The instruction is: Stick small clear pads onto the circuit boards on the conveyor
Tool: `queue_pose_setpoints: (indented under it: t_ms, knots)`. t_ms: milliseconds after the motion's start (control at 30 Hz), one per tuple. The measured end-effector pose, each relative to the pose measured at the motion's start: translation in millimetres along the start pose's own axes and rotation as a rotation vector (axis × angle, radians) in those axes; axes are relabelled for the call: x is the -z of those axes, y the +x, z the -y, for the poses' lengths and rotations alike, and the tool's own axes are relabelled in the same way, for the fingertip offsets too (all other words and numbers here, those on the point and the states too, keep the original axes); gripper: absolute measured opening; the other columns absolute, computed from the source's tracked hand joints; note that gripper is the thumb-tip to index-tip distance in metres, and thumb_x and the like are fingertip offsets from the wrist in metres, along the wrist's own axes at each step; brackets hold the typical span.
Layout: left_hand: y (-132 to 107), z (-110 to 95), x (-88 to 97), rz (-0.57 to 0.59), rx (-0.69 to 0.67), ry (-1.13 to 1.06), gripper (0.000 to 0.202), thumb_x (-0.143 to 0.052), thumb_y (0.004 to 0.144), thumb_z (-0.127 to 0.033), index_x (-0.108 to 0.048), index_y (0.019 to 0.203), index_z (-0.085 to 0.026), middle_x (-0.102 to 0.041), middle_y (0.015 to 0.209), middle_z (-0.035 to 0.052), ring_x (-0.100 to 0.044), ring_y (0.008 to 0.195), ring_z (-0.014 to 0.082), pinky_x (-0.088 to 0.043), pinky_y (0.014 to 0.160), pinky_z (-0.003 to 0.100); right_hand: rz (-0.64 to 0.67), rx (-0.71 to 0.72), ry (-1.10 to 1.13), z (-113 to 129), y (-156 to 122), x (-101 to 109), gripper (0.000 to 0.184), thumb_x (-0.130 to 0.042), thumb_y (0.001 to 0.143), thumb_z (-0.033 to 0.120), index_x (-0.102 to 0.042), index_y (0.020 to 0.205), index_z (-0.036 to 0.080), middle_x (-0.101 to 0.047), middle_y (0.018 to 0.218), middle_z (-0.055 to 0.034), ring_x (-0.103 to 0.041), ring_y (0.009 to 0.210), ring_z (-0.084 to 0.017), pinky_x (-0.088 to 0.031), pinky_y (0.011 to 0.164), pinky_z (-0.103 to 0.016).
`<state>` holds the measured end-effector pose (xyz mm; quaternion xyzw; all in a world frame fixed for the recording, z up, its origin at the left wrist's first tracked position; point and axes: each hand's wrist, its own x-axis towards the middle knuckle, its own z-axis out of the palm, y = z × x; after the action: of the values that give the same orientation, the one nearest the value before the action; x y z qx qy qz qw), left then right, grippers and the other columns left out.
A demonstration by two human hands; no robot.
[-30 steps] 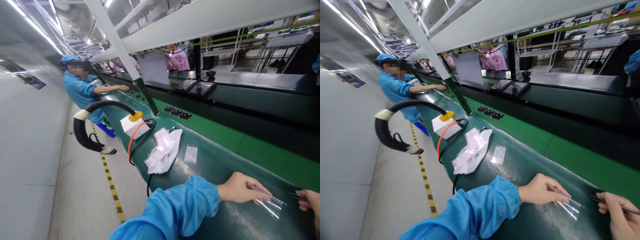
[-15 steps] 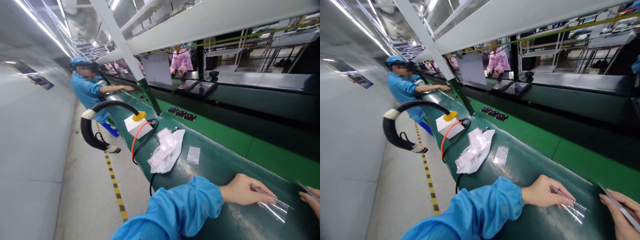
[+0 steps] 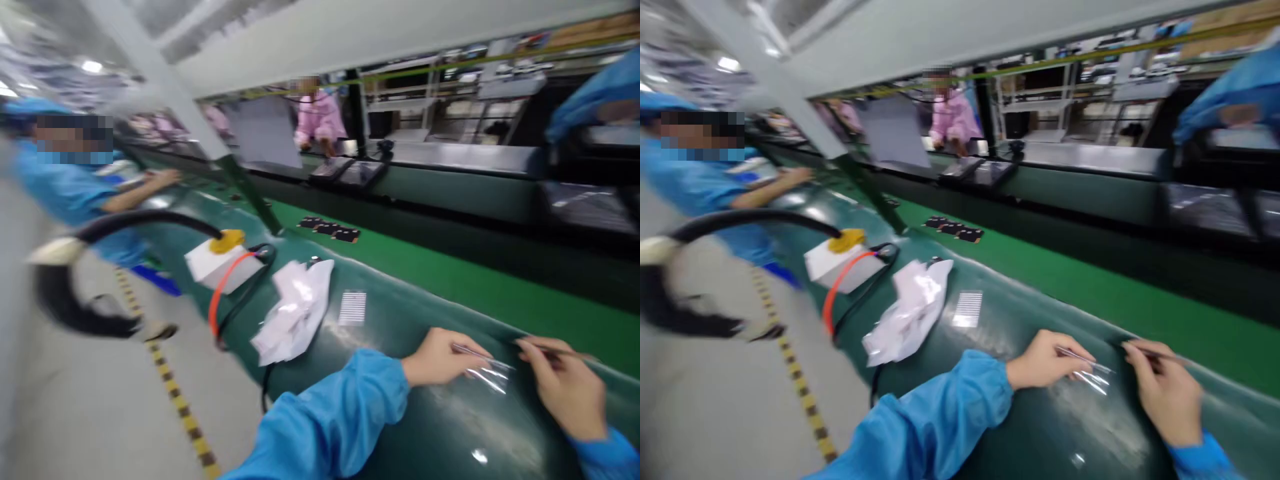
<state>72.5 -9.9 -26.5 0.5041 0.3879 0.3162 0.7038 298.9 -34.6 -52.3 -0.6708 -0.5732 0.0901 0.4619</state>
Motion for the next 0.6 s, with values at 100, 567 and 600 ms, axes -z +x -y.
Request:
queue_pose_setpoints:
  t_ms: [100,567,600]
  knots:
    - [-1.7,-9.6,3.0,-0.046,-0.058,0.082,0.028,-0.079,0.073,-0.032,-0.082,0.088,-0.009,-0.074,0.065,0.0059,-0.064,0.054,0.0133,-0.054,0.057,0.024,0.002,-0.059,0.161,21.8,1.8,-2.5,0.041,-0.061,0.089,0.058,-0.069,0.078,0.02,-0.072,0.075,-0.0082,-0.068,0.062,-0.02,-0.056,0.06,-0.032]
    - [24.1,-15.5,32.7,-0.113,-0.114,0.444,0.041,-0.079,0.061,-0.059,-0.083,0.076,-0.021,-0.077,0.065,0.0034,-0.068,0.054,0.021,-0.059,0.055,0.027,-0.026,-0.01,0.121,33.6,20.0,-19.0,0.019,-0.064,0.092,0.033,-0.066,0.08,0.019,-0.07,0.079,-0.0034,-0.066,0.073,-0.016,-0.053,0.073,-0.026]
    - [30.4,-9.6,38.1,-0.14,-0.1,0.474,0.047,-0.079,0.057,-0.064,-0.083,0.076,-0.021,-0.078,0.068,0.0037,-0.07,0.055,0.0227,-0.06,0.054,0.027,-0.015,0.0,0.075,32.3,22.4,-19.6,0.018,-0.064,0.093,0.031,-0.066,0.08,0.019,-0.071,0.082,-0.0037,-0.067,0.075,-0.016,-0.053,0.074,-0.026]
